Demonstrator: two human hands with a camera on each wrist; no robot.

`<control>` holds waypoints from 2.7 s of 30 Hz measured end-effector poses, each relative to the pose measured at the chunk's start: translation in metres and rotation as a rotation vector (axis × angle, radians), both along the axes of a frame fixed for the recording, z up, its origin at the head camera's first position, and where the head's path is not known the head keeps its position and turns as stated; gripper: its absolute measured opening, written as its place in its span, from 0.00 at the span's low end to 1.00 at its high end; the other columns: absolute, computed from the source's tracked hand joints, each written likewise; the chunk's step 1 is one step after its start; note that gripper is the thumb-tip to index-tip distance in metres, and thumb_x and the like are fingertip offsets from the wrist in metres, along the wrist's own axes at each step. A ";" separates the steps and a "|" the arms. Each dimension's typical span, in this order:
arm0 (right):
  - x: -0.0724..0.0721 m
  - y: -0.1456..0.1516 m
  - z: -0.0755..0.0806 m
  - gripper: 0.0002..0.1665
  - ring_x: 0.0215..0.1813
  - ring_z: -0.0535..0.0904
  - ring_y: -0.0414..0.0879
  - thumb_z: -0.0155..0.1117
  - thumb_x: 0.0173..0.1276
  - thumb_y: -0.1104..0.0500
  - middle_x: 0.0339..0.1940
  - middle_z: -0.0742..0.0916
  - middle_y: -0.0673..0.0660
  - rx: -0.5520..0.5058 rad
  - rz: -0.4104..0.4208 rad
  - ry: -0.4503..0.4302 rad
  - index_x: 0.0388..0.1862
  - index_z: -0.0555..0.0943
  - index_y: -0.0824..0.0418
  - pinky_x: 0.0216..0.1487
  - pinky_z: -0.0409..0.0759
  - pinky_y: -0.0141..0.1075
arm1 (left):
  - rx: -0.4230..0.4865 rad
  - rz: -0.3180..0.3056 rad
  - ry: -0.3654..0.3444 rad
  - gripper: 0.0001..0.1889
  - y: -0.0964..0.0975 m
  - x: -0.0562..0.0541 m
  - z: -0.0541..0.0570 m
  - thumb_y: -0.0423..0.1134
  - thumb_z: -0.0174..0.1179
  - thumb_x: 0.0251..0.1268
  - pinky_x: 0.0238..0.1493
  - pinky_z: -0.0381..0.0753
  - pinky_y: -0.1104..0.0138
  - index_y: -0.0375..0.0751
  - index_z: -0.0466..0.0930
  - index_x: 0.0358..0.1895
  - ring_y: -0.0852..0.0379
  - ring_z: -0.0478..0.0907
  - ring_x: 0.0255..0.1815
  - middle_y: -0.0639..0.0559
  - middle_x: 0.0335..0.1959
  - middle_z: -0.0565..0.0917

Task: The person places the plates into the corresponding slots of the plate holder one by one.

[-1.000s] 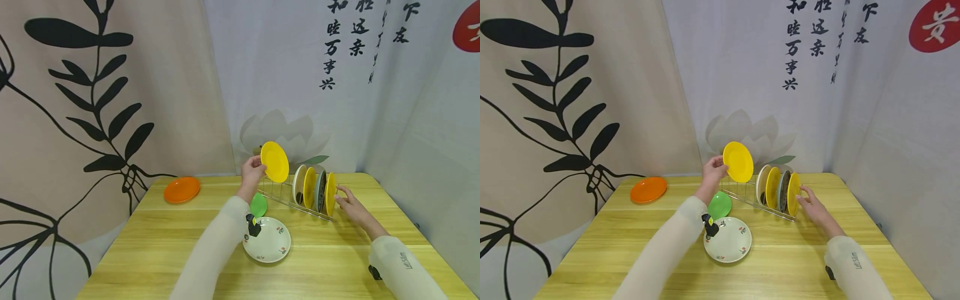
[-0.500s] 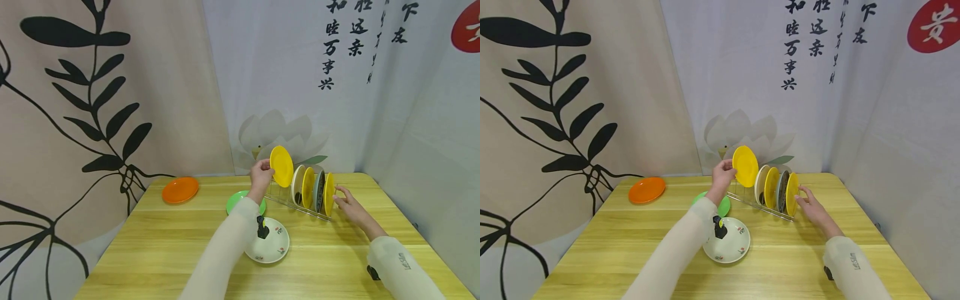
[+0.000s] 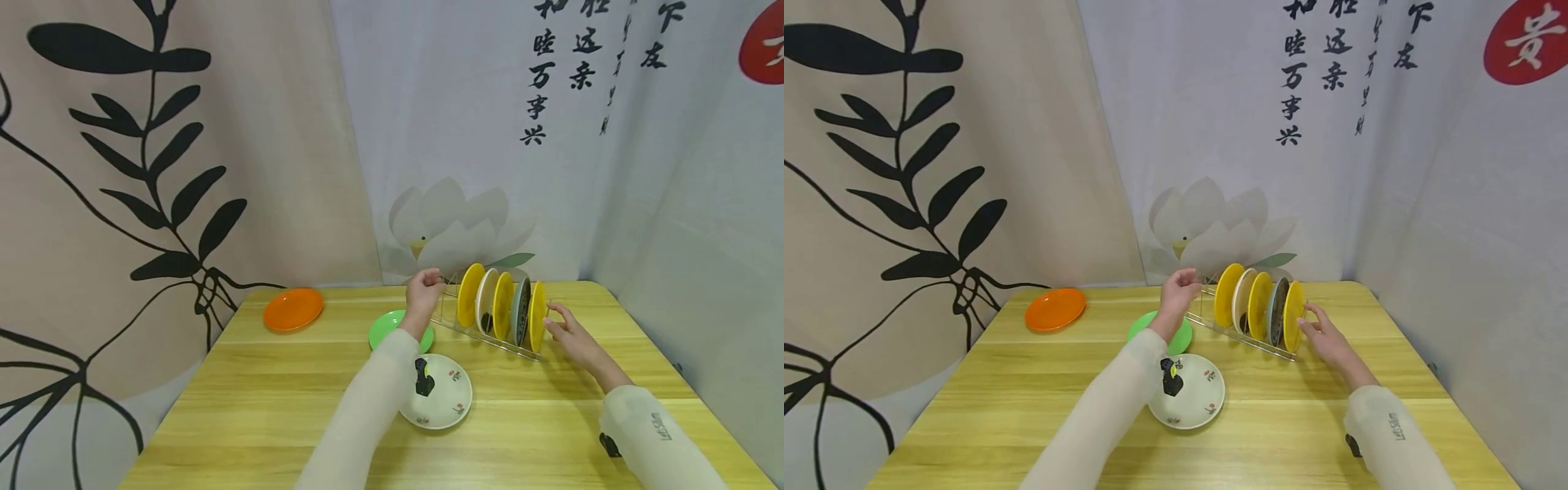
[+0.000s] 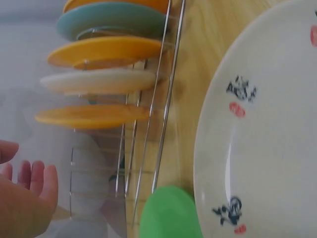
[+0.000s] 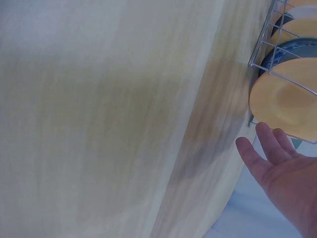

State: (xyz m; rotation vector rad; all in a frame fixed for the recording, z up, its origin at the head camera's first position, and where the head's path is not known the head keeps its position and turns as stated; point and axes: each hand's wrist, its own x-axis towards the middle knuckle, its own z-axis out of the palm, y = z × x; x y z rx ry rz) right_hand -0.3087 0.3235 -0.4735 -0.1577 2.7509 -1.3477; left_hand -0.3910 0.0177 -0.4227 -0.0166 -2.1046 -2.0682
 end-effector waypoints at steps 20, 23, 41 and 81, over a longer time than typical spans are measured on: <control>0.002 -0.002 0.003 0.40 0.63 0.67 0.79 0.36 0.83 0.42 0.68 0.63 0.84 -0.007 0.008 0.000 0.80 0.41 0.63 0.57 0.71 0.69 | 0.094 0.129 -0.059 0.18 -0.086 -0.016 -0.003 0.25 0.60 0.62 0.49 0.81 0.54 0.33 0.78 0.56 0.59 0.74 0.33 0.43 0.41 0.80; 0.001 -0.002 0.002 0.39 0.63 0.67 0.79 0.36 0.83 0.43 0.68 0.63 0.85 0.000 0.006 0.004 0.80 0.41 0.64 0.56 0.71 0.69 | 0.113 0.185 -0.046 0.19 -0.109 -0.018 -0.006 0.28 0.63 0.62 0.48 0.82 0.55 0.32 0.78 0.57 0.55 0.76 0.35 0.44 0.40 0.79; 0.002 -0.002 0.003 0.41 0.63 0.68 0.78 0.37 0.82 0.41 0.67 0.64 0.84 0.015 -0.010 0.008 0.79 0.43 0.64 0.56 0.72 0.67 | 0.221 0.519 -0.124 0.22 -0.248 0.001 -0.030 0.34 0.60 0.69 0.38 0.74 0.69 0.33 0.70 0.64 0.58 0.71 0.31 0.51 0.40 0.74; 0.005 -0.008 0.007 0.40 0.63 0.67 0.77 0.39 0.82 0.43 0.67 0.65 0.84 -0.009 -0.019 -0.001 0.80 0.43 0.64 0.58 0.70 0.67 | 0.251 0.536 -0.409 0.36 -0.320 0.015 -0.076 0.36 0.54 0.73 0.63 0.75 0.64 0.39 0.49 0.79 0.49 0.74 0.61 0.39 0.66 0.70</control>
